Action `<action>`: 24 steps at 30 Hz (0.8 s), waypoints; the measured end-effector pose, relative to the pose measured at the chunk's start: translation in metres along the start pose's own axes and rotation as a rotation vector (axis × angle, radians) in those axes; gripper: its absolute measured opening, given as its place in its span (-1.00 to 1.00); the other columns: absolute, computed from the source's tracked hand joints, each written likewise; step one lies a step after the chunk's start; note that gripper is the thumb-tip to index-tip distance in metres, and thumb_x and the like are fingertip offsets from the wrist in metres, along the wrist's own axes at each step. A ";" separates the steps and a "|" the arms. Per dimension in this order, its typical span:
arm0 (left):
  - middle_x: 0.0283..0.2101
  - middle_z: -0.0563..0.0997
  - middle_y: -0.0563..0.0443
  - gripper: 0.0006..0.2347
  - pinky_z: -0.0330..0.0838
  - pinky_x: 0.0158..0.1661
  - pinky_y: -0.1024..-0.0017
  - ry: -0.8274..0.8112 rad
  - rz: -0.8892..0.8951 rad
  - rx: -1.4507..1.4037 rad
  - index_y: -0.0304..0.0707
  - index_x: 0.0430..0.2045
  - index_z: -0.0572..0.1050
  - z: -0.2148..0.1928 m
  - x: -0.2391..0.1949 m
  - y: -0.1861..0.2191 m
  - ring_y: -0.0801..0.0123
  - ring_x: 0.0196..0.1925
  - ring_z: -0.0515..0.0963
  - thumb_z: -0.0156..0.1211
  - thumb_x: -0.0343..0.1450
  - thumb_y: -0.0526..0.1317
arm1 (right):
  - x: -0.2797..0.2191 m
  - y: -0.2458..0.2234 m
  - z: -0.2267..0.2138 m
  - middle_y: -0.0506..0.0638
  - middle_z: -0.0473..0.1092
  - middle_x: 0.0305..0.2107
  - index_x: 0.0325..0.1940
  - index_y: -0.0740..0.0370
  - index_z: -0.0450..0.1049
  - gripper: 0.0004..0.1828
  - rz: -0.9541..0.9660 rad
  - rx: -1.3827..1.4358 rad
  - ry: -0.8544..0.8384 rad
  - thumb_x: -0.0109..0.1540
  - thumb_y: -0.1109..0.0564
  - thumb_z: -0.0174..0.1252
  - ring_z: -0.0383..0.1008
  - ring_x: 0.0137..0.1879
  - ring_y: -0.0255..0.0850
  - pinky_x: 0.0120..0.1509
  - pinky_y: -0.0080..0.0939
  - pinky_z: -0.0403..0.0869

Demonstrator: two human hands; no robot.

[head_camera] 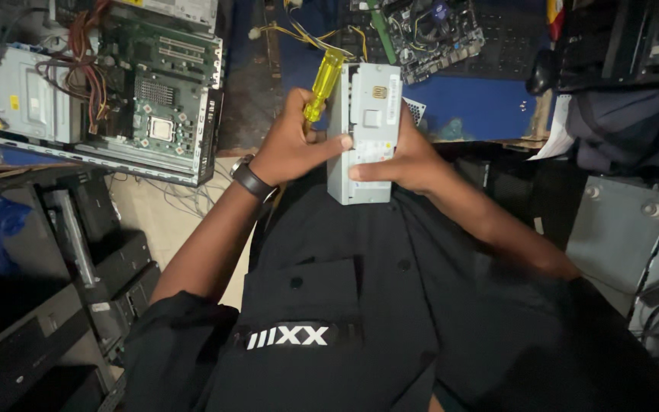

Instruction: The person uses a yellow screwdriver to remove and reinsert screws on a white computer power supply unit. They repeatedly turn the unit over and adjust its position on the workbench while working on the screws.

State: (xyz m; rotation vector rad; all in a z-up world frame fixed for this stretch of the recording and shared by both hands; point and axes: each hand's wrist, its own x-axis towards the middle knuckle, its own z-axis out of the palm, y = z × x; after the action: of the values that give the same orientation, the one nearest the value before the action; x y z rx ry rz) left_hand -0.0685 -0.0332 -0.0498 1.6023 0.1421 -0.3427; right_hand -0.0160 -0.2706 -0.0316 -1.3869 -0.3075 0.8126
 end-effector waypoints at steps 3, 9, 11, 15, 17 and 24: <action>-0.16 0.31 0.08 -0.44 0.53 -0.22 0.61 -0.015 0.105 -0.108 -0.31 0.03 0.14 0.003 0.004 -0.003 0.67 -0.22 0.42 0.50 0.38 -0.17 | 0.000 -0.004 -0.003 0.12 0.21 0.28 0.54 0.37 -0.14 0.28 -0.021 -0.116 -0.007 -0.04 0.20 0.58 0.24 0.45 -0.09 0.52 0.00 0.33; -0.18 0.33 0.06 -0.46 0.33 -0.36 0.56 0.034 0.058 -0.034 -0.32 0.02 0.18 0.008 0.008 -0.004 0.60 -0.31 0.31 0.51 0.36 -0.21 | 0.003 -0.017 -0.006 0.14 0.18 0.31 0.56 0.39 -0.22 0.30 -0.057 -0.188 -0.087 0.04 0.08 0.57 0.22 0.49 -0.06 0.54 -0.02 0.32; -0.17 0.32 0.05 -0.47 0.34 -0.35 0.54 0.025 0.031 -0.035 -0.32 0.01 0.18 0.009 0.007 -0.003 0.58 -0.30 0.33 0.51 0.36 -0.22 | 0.002 -0.019 -0.008 0.16 0.21 0.29 0.55 0.42 -0.18 0.28 -0.038 -0.193 -0.114 0.04 0.03 0.56 0.26 0.46 -0.06 0.52 -0.03 0.35; -0.09 0.30 0.10 -0.46 0.59 -0.10 0.56 -0.041 0.191 -0.265 -0.28 -0.03 0.13 0.013 0.007 0.006 0.64 -0.05 0.47 0.54 0.38 -0.26 | 0.000 -0.018 -0.019 0.20 0.29 0.26 0.55 0.45 0.04 0.16 -0.044 -0.228 -0.182 0.06 0.01 0.55 0.33 0.43 -0.06 0.52 -0.03 0.41; -0.10 0.31 0.14 -0.46 0.58 -0.08 0.59 -0.013 0.193 -0.247 -0.26 -0.07 0.14 0.016 0.007 0.015 0.70 -0.04 0.48 0.53 0.33 -0.26 | 0.002 -0.016 -0.024 0.25 0.18 0.29 0.53 0.47 -0.14 0.25 -0.176 -0.365 -0.129 0.06 0.03 0.57 0.20 0.46 -0.02 0.50 0.01 0.30; -0.41 0.30 0.16 -0.41 0.20 -0.47 0.66 0.043 0.106 -0.027 -0.23 -0.12 0.15 0.027 -0.005 0.032 0.72 -0.44 0.24 0.61 0.27 -0.19 | 0.008 -0.006 -0.036 0.13 0.36 0.08 0.41 0.40 0.06 -0.23 0.043 -0.030 0.214 0.26 0.08 0.29 0.42 0.21 -0.17 0.28 -0.13 0.47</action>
State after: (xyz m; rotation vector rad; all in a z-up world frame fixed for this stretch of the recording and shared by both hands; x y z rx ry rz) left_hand -0.0667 -0.0614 -0.0183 1.5841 0.0940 -0.2237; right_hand 0.0142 -0.2920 -0.0350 -1.4991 -0.1247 0.6893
